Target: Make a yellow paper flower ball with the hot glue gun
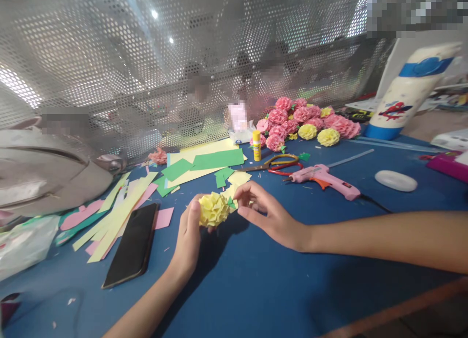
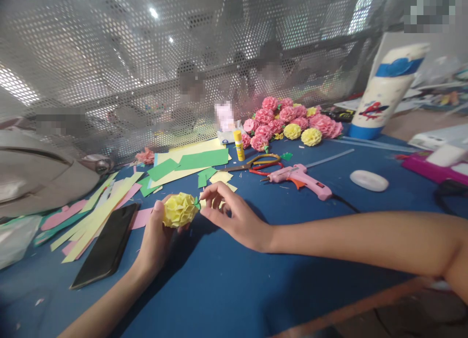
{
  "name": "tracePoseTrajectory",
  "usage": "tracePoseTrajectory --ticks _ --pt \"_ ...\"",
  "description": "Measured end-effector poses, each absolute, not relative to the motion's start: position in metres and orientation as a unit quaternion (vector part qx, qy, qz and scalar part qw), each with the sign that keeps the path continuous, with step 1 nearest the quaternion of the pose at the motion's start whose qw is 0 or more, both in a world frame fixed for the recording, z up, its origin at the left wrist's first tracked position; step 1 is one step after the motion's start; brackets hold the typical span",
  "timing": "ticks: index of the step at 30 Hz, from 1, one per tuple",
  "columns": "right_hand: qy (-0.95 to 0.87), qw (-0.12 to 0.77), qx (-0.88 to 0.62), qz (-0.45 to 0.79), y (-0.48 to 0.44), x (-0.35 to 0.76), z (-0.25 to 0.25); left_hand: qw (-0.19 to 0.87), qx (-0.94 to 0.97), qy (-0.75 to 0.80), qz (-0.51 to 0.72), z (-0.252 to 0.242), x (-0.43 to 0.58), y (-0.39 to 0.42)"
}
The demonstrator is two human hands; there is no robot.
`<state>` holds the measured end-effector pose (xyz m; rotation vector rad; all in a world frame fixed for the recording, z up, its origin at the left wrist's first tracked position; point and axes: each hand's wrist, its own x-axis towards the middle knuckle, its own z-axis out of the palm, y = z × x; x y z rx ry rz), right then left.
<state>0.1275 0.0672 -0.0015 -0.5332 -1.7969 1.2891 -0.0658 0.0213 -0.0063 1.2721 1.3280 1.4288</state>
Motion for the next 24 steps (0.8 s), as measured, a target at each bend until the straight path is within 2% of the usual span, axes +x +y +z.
tracePoseTrajectory --ticks 6,19,22,24 --pt "-0.667 0.434 -0.235 0.558 0.069 0.127 -0.003 0.403 0.551 0.462 0.566 0.002 -0.061 0.018" --pt "-0.681 0.429 -0.219 0.552 0.067 0.131 0.01 0.393 0.526 0.48 0.581 0.008 -0.056 0.019" --pt "-0.775 0.351 -0.209 0.482 0.069 0.147 0.038 0.39 0.525 0.478 0.586 0.009 -0.056 0.018" --pt "-0.886 0.261 -0.205 0.324 0.073 0.167 0.059 0.398 0.525 0.468 0.588 0.008 -0.055 0.017"
